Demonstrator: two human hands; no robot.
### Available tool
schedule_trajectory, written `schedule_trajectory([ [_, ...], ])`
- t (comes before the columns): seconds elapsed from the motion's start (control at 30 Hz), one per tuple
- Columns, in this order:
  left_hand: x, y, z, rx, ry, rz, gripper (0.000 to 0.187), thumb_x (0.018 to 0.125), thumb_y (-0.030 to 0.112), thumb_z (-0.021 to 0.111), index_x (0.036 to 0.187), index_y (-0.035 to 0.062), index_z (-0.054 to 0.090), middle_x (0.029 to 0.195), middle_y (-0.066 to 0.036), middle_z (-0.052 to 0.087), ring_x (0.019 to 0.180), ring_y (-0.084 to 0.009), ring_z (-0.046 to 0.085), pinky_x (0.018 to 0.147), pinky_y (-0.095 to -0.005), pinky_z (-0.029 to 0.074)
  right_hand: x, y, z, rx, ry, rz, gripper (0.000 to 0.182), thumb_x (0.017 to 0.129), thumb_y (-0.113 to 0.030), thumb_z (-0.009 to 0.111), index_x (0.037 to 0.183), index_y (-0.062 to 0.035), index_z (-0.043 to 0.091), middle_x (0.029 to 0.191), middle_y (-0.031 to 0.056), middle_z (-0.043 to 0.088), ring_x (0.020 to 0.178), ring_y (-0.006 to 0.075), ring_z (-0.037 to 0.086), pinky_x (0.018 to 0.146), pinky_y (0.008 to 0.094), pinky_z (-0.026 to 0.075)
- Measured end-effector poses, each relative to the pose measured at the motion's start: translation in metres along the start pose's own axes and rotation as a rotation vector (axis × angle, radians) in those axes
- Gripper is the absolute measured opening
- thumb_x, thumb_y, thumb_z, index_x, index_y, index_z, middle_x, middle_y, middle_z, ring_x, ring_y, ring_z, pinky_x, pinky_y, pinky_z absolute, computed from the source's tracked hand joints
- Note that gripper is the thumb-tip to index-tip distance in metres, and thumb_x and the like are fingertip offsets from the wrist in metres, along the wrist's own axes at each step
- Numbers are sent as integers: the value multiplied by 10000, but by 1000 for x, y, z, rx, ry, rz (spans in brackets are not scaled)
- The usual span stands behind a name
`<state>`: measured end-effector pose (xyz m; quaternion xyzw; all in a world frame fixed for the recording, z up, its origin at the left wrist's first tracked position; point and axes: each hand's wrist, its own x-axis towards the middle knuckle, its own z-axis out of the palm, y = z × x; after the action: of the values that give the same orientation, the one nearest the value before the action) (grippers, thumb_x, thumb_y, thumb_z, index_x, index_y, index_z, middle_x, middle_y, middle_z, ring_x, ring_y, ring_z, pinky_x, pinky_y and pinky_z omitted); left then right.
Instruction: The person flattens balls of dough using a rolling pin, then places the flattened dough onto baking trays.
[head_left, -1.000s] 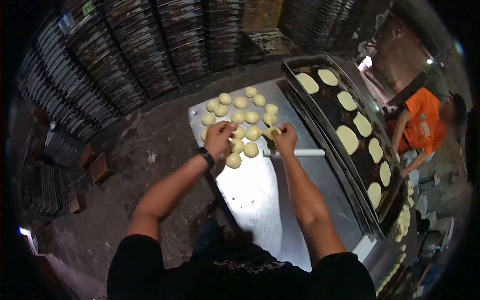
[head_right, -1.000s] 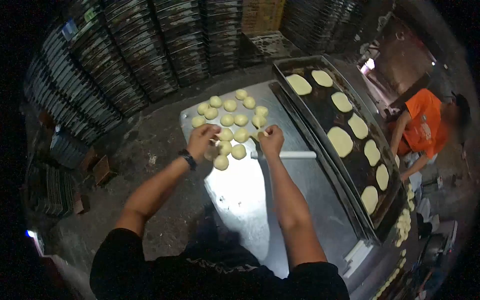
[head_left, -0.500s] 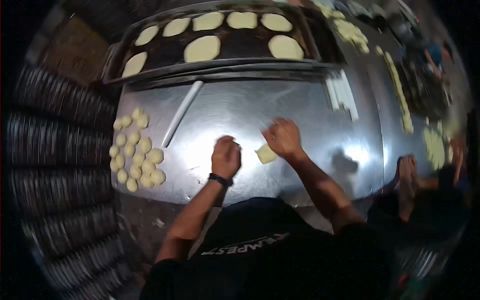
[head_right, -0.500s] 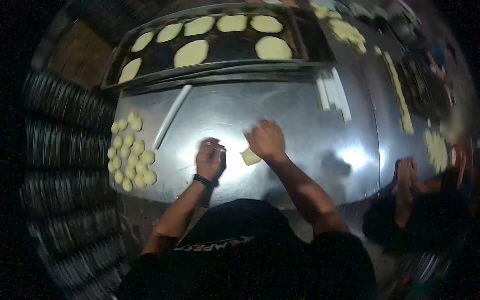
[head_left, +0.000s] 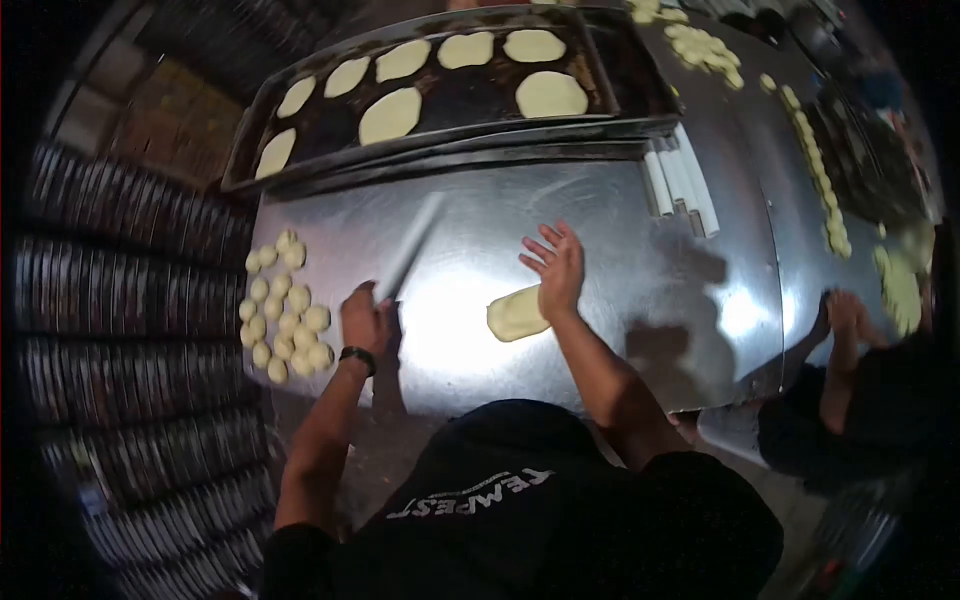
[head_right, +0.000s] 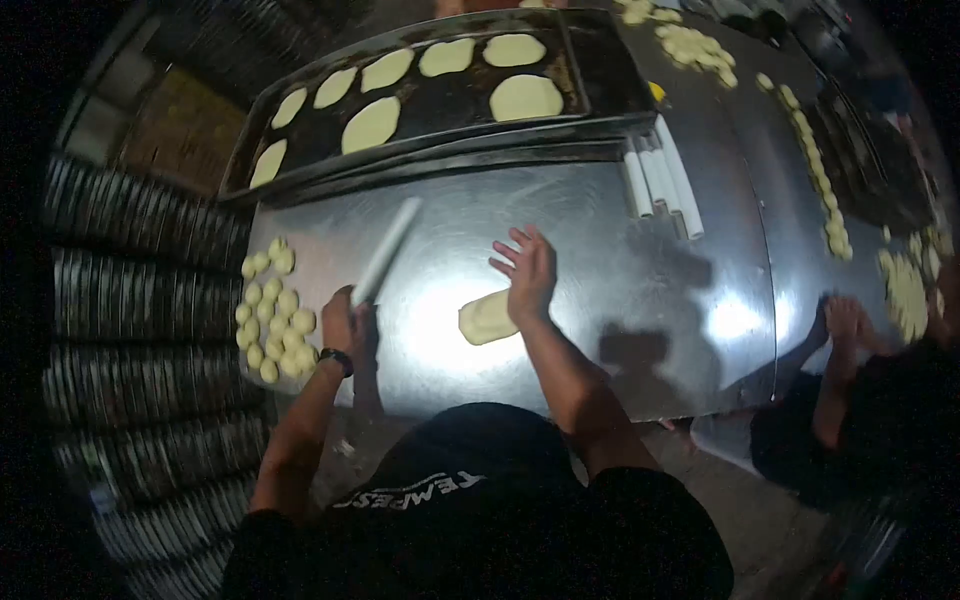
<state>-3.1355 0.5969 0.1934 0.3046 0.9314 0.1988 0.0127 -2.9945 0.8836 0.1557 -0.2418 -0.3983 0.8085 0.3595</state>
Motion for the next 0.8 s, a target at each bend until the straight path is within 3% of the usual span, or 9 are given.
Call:
schedule_trajectory([
  [0.07, -16, 52, -4, -109, 60, 231, 416, 853, 237, 574, 1169, -30, 530, 1156, -242, 562, 1063, -395, 525, 935, -460, 395, 16, -16, -20, 284, 19, 284, 579, 938, -475, 462, 1365, -113, 313, 1315, 181, 454, 1081, 367, 558, 875, 472, 470],
  [0.1, -19, 68, 1, -112, 10, 275, 421, 855, 249, 576, 1170, -27, 527, 1167, -240, 555, 1063, -398, 524, 947, -460, 391, 12, -37, -16, 40, 90, 216, 569, 940, -446, 481, 1381, -126, 316, 1329, 172, 455, 1101, 351, 546, 934, 465, 429],
  [0.17, -33, 102, 12, -141, 34, 379, 404, 861, 225, 565, 1178, -20, 516, 1200, -214, 540, 1099, -374, 508, 973, -456, 372, 5, -70, -11, -562, -76, -198, 510, 934, -348, 525, 1366, -106, 406, 1345, 162, 452, 1167, 306, 493, 991, 461, 377],
  [0.3, -85, 146, 50, 46, -148, 119, 548, 877, 283, 545, 1335, 13, 412, 1466, -159, 300, 1367, -384, 222, 1088, -567, 203, -18, -63, -82, -1688, -603, -781, 466, 876, -224, 602, 1321, -133, 500, 1328, 143, 478, 1184, 317, 473, 992, 459, 380],
  [0.4, -133, 158, 47, -142, -156, 81, 602, 890, 322, 530, 1389, 27, 369, 1485, -147, 278, 1370, -387, 218, 1089, -576, 189, -52, -85, -122, -1658, -743, -618, 458, 824, -184, 643, 1272, -152, 555, 1297, 128, 508, 1203, 340, 458, 1007, 476, 357],
  [0.5, -142, 154, 50, -297, -153, 32, 610, 904, 315, 499, 1418, 34, 329, 1511, -149, 240, 1392, -396, 174, 1089, -594, 167, -39, -114, -118, -1541, -891, -77, 468, 797, -178, 664, 1255, -160, 570, 1322, 103, 494, 1239, 346, 433, 1027, 496, 326],
  [0.57, -140, 160, 58, -349, -124, -28, 599, 916, 305, 458, 1425, 26, 312, 1518, -149, 230, 1401, -403, 158, 1076, -629, 148, -31, -120, -92, -1631, -863, -224, 477, 798, -204, 661, 1263, -159, 563, 1354, 111, 466, 1268, 359, 403, 1049, 514, 290],
  [0.7, -89, 164, 62, 12, -138, -143, 597, 911, 336, 431, 1406, 13, 347, 1507, -139, 266, 1389, -414, 188, 1053, -674, 131, -9, -69, -47, -1892, -816, -615, 477, 853, -316, 589, 1298, -154, 532, 1446, 122, 373, 1371, 404, 243, 1070, 611, 182],
  [0.8, -25, 127, 66, 130, -102, -206, 602, 880, 323, 418, 1402, 29, 363, 1511, -116, 269, 1416, -372, 139, 1065, -673, 53, 40, -36, 26, -1911, -730, -573, 498, 882, -344, 554, 1334, -147, 490, 1438, 138, 376, 1374, 391, 232, 1063, 611, 186],
])
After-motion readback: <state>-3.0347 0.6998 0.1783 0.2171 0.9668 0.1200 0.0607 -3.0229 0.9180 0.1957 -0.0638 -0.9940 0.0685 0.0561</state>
